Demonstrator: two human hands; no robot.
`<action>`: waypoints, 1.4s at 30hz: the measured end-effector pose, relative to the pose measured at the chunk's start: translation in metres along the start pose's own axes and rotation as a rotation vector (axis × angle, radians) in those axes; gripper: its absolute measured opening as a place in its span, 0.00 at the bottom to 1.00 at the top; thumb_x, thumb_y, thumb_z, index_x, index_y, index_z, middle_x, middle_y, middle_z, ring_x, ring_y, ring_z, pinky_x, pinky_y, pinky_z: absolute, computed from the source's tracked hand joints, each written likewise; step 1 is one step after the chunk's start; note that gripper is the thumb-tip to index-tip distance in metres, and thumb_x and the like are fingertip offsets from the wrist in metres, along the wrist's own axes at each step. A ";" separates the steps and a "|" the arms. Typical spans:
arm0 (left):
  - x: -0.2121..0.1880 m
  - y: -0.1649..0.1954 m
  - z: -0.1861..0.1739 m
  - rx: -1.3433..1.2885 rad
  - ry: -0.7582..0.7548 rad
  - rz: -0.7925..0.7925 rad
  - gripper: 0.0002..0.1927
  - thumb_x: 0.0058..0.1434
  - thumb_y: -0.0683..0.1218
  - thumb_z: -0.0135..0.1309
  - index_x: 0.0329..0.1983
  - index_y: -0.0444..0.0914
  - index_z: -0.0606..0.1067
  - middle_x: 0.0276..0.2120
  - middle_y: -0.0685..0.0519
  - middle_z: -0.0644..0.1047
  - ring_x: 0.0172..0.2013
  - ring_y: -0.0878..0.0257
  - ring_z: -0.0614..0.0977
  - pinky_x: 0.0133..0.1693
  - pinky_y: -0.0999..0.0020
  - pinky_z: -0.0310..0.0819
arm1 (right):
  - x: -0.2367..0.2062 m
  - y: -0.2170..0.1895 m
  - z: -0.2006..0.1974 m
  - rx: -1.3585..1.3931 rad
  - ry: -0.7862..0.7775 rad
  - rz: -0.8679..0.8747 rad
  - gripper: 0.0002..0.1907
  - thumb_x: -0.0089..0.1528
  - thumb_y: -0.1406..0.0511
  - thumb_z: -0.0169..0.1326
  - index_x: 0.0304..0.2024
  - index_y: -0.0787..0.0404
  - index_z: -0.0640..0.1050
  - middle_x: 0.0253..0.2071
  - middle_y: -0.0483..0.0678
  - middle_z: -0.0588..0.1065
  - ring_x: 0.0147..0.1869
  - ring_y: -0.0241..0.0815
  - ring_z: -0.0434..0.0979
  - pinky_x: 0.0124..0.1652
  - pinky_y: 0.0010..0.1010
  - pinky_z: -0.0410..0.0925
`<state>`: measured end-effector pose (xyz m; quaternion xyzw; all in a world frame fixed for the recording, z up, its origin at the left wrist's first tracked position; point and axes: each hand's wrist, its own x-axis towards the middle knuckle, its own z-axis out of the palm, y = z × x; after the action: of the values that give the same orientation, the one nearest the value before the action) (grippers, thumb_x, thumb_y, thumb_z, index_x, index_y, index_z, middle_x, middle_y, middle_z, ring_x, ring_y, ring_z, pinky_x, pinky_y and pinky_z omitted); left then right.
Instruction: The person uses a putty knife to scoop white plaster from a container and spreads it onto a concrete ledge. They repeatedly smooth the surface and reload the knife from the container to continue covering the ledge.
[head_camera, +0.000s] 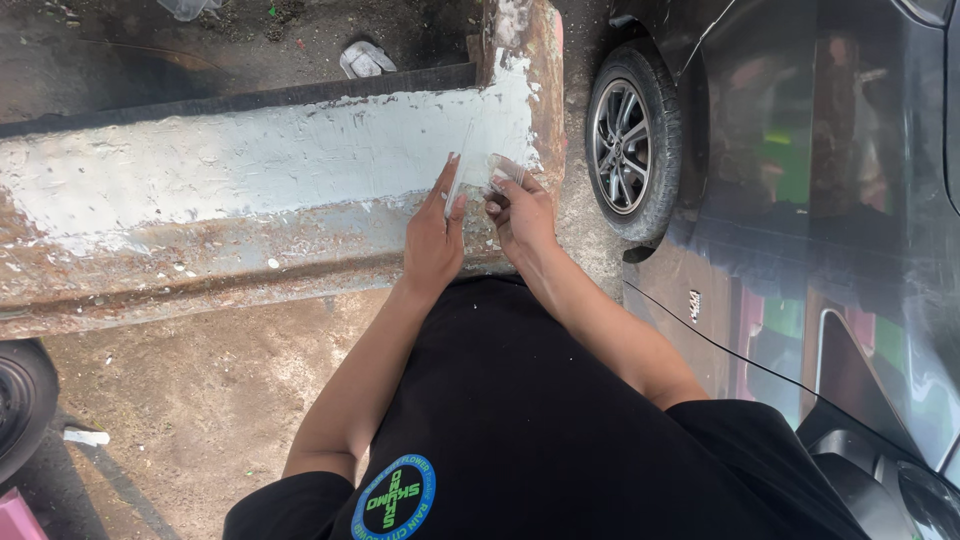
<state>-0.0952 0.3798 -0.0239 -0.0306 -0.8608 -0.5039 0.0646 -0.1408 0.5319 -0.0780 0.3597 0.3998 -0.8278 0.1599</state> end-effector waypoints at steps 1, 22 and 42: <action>-0.003 -0.003 0.002 -0.003 -0.014 -0.088 0.27 0.81 0.56 0.32 0.74 0.36 0.63 0.62 0.35 0.76 0.55 0.41 0.80 0.52 0.56 0.77 | 0.006 -0.002 -0.002 0.065 0.004 0.037 0.16 0.63 0.75 0.51 0.55 0.69 0.74 0.39 0.52 0.76 0.35 0.39 0.76 0.29 0.24 0.67; 0.002 -0.028 -0.034 -0.197 0.388 -0.378 0.28 0.80 0.55 0.35 0.66 0.27 0.69 0.47 0.37 0.82 0.45 0.54 0.84 0.47 0.63 0.76 | 0.021 -0.042 -0.024 -1.798 -0.405 -1.221 0.23 0.59 0.78 0.53 0.53 0.55 0.83 0.41 0.48 0.72 0.48 0.46 0.71 0.51 0.35 0.72; 0.013 -0.029 -0.019 -0.236 0.388 -0.343 0.28 0.80 0.56 0.37 0.60 0.26 0.73 0.40 0.43 0.82 0.37 0.62 0.79 0.40 0.66 0.74 | -0.015 -0.025 -0.063 -1.719 -0.514 -1.019 0.21 0.60 0.77 0.53 0.54 0.57 0.83 0.43 0.52 0.74 0.49 0.49 0.73 0.46 0.34 0.71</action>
<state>-0.1104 0.3494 -0.0378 0.2051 -0.7605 -0.6005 0.1379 -0.1148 0.5968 -0.0801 -0.2759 0.9154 -0.2838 0.0738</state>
